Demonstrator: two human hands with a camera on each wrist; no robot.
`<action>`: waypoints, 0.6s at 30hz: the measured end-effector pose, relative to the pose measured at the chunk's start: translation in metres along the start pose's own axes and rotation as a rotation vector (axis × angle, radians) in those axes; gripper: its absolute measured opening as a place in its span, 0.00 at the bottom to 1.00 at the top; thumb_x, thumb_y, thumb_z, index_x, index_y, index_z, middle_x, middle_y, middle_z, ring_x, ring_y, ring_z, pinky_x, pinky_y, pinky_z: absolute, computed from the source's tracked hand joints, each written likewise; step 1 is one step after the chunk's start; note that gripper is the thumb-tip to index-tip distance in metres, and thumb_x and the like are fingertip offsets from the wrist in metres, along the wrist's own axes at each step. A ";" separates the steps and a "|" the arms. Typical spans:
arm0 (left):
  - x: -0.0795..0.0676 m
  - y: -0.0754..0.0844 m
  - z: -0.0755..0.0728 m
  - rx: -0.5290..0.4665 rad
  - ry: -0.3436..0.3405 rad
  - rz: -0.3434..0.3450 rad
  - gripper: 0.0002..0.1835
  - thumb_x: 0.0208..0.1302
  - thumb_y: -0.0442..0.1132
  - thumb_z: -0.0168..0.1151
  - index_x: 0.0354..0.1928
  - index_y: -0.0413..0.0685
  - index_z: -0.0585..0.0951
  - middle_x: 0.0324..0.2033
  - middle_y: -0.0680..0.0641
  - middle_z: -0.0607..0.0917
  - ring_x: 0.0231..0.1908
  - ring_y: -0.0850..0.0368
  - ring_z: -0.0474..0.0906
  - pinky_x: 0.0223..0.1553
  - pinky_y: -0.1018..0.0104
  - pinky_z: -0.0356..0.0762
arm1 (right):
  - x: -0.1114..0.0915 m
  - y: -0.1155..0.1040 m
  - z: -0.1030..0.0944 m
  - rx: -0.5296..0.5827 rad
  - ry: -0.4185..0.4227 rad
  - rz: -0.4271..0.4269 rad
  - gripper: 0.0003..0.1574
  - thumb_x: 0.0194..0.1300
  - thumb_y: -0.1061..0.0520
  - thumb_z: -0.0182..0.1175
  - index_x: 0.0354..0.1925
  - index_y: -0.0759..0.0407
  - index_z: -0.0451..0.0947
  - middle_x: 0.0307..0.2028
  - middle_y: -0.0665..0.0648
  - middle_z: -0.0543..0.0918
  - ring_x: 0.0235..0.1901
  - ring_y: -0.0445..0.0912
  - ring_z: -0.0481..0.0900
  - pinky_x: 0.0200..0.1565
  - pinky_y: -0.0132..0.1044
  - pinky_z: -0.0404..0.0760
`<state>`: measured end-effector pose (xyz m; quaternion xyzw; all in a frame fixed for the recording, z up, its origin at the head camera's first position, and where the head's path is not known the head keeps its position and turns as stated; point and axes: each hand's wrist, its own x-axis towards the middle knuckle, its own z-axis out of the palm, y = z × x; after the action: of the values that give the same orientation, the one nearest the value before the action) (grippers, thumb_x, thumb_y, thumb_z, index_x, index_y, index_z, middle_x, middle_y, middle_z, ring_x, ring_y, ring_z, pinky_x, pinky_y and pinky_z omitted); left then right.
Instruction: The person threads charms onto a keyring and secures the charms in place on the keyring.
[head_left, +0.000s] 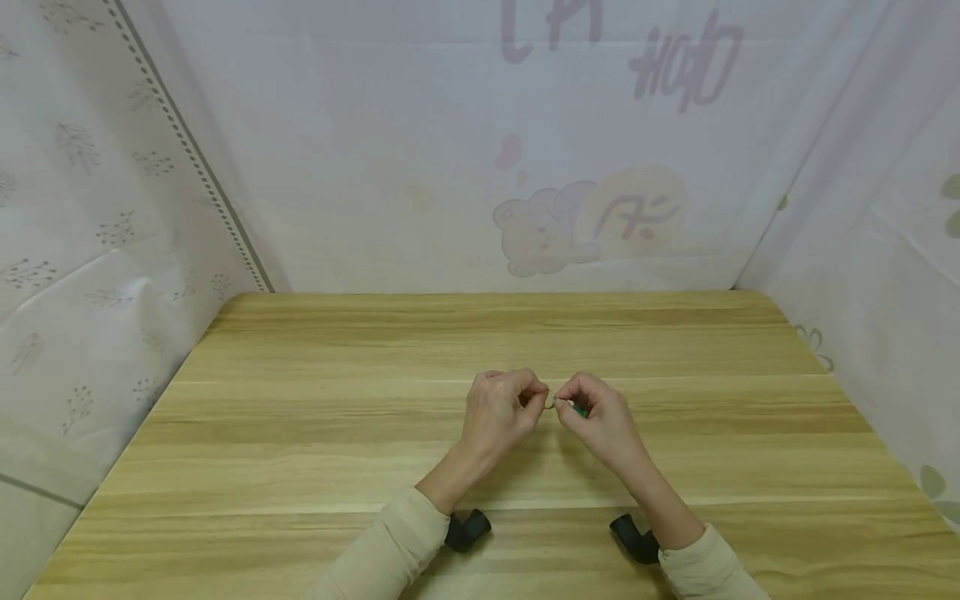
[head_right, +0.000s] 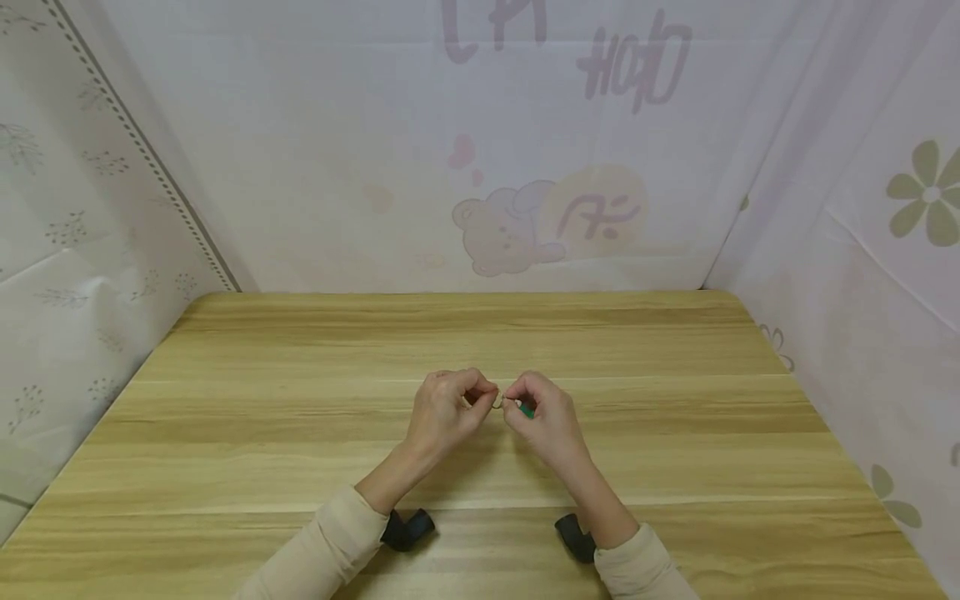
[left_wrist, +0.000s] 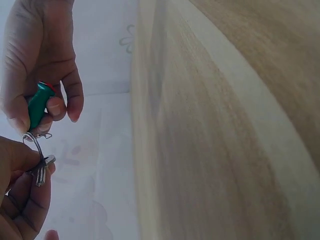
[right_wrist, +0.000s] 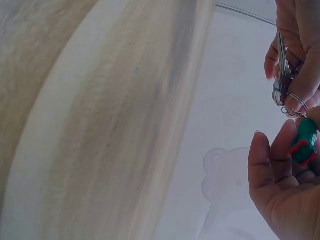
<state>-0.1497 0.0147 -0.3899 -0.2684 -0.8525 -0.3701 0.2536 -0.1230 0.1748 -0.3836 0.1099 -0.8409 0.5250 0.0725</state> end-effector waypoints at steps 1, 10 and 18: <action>0.000 0.000 0.000 0.001 -0.001 -0.001 0.07 0.49 0.28 0.68 0.21 0.49 0.83 0.16 0.55 0.84 0.16 0.66 0.76 0.39 0.61 0.77 | 0.000 0.000 0.000 -0.005 0.005 -0.007 0.09 0.56 0.71 0.57 0.29 0.58 0.76 0.25 0.53 0.76 0.22 0.39 0.67 0.23 0.28 0.68; 0.001 0.000 0.000 -0.010 -0.014 -0.012 0.06 0.49 0.29 0.68 0.21 0.47 0.84 0.16 0.55 0.84 0.16 0.67 0.76 0.38 0.65 0.78 | -0.002 0.000 0.001 -0.060 0.040 -0.106 0.11 0.54 0.73 0.57 0.28 0.58 0.75 0.25 0.51 0.76 0.23 0.38 0.67 0.24 0.28 0.69; 0.002 0.001 -0.001 -0.063 -0.042 -0.046 0.05 0.50 0.28 0.67 0.23 0.46 0.84 0.17 0.53 0.84 0.15 0.67 0.76 0.21 0.82 0.70 | -0.003 0.000 0.000 -0.062 0.039 -0.109 0.11 0.56 0.72 0.58 0.28 0.57 0.75 0.25 0.50 0.76 0.23 0.38 0.68 0.23 0.28 0.69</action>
<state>-0.1501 0.0150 -0.3875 -0.2644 -0.8516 -0.3965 0.2184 -0.1204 0.1753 -0.3847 0.1429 -0.8480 0.4959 0.1205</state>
